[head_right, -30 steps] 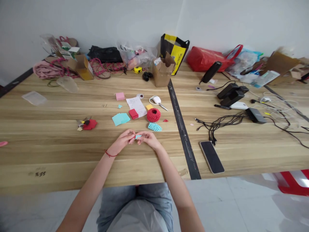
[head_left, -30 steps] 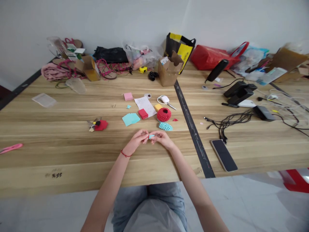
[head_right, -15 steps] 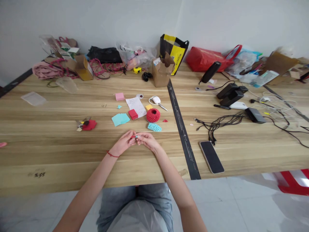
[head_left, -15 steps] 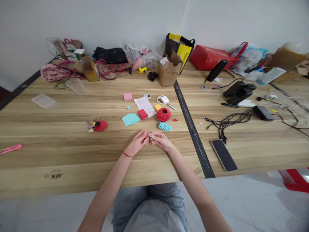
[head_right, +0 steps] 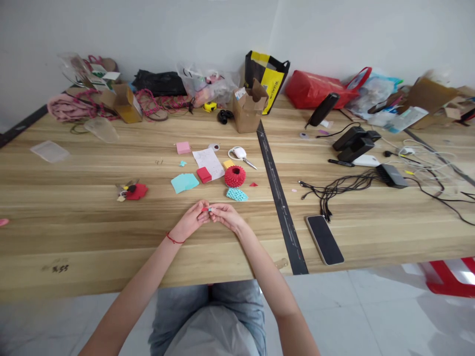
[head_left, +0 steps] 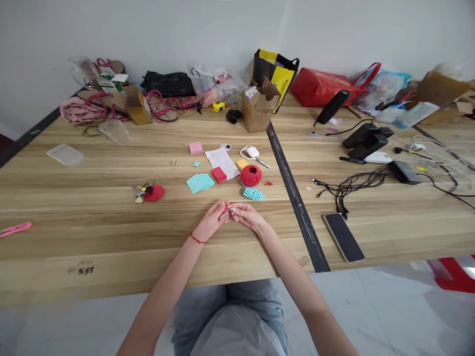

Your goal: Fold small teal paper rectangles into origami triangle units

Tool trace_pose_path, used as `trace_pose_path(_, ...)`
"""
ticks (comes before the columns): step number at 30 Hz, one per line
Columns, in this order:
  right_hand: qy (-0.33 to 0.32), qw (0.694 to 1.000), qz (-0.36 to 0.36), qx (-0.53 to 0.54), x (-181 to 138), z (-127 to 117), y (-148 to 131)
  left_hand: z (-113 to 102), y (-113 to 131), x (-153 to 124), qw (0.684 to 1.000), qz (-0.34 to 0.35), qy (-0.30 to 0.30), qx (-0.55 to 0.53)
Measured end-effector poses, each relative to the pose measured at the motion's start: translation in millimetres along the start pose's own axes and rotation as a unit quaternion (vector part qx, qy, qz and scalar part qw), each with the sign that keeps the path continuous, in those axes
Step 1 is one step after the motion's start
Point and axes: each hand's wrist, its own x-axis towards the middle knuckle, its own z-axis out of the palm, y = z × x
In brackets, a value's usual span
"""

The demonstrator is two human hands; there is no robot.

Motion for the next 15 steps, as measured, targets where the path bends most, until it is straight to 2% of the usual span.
trace_pose_path(15, 0.008, 1.000, -0.021, -0.009, -0.3, -1.2, 1.4, 2.3, -0.9, -0.2, 0.996, -0.027, 0.003, -0.081)
